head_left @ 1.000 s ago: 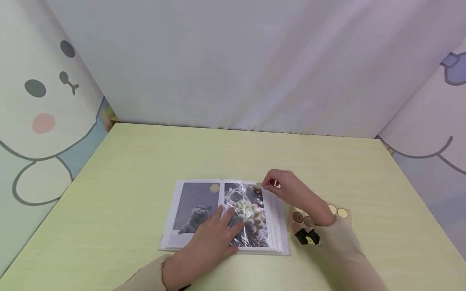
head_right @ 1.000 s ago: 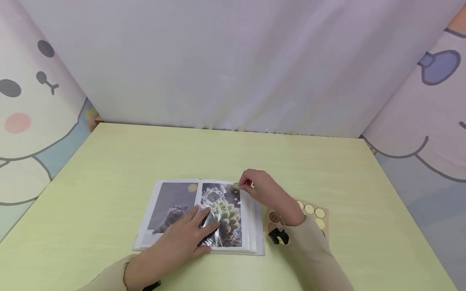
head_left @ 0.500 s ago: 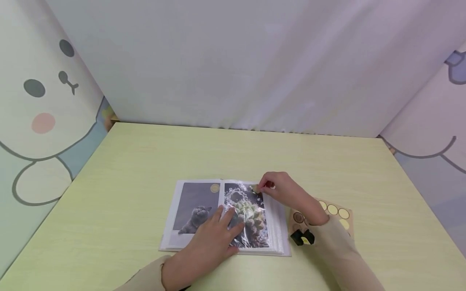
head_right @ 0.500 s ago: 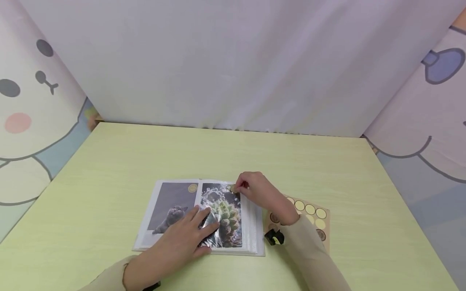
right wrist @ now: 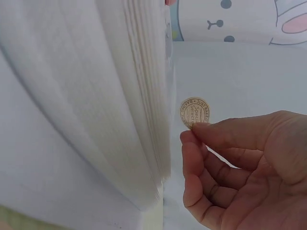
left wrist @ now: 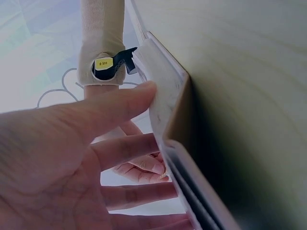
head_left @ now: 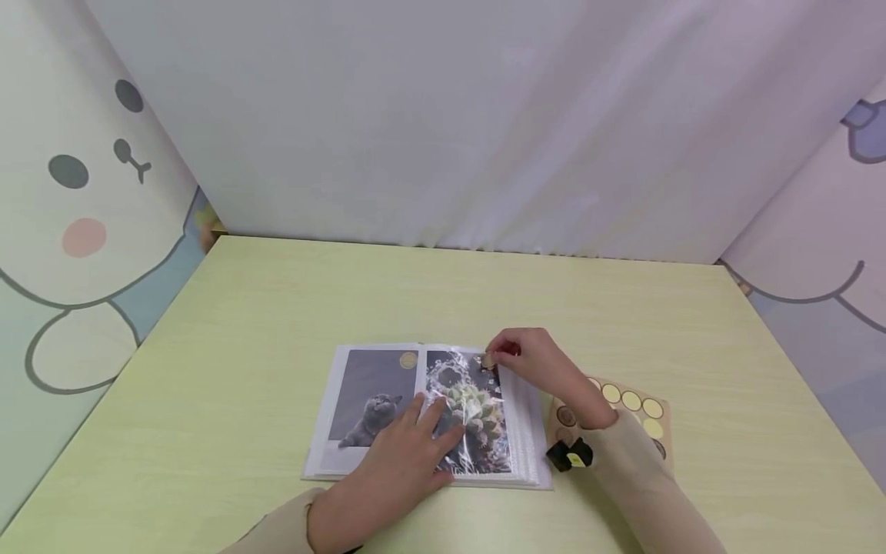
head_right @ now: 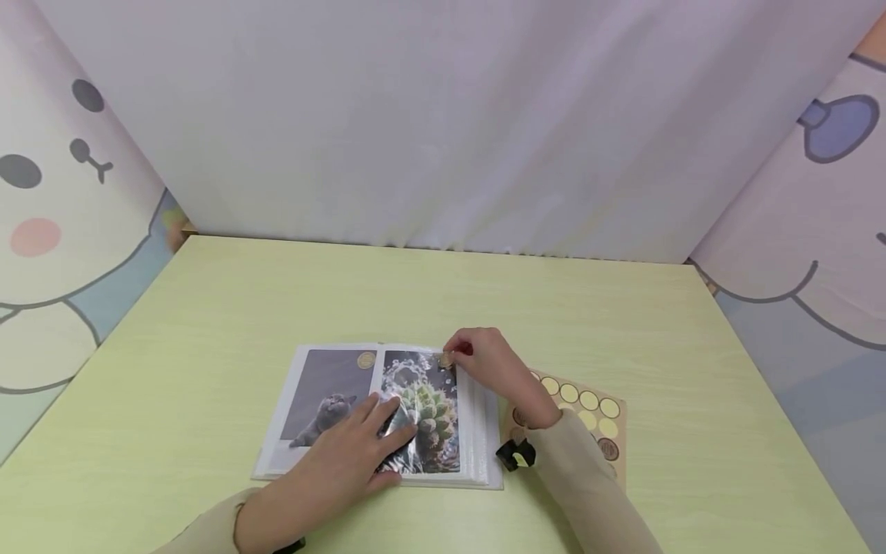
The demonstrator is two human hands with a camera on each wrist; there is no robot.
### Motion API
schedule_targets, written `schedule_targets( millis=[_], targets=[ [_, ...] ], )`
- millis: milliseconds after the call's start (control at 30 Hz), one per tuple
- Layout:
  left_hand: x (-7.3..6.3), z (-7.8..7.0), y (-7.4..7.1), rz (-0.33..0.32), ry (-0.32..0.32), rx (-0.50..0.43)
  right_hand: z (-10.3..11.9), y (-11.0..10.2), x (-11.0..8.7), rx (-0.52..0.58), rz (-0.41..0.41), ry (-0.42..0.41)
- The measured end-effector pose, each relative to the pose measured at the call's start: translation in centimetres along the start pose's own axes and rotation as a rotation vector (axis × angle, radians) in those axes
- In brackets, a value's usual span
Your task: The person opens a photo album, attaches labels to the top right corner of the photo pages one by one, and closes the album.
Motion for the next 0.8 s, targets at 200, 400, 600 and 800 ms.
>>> schedule_targets(
  millis=[200, 400, 600, 800],
  targets=[
    [0.0, 0.0, 0.1, 0.002, 0.001, 0.002, -0.6, 0.2, 0.1, 0.001, 0.049, 0.064],
    [0.0, -0.1, 0.1, 0.016, -0.005, 0.004, -0.8, 0.6, 0.3, 0.052, 0.068, 0.051],
    [-0.1, 0.0, -0.1, 0.006, -0.014, -0.001, -1.0, 0.9, 0.6, 0.089, 0.082, 0.108],
    [-0.1, 0.0, 0.1, -0.019, -0.001, 0.0, -1.2, 1.1, 0.7, 0.081, 0.08, 0.127]
  ],
)
Point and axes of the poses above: each hand's wrist, its own x-axis towards the middle knuckle, its own y-axis out of the palm, z = x × y, the point moved 7 cm from there along x, towards the middle knuckle, and after that the axes turned 7 degrees about -y, right-handed, at the moved point
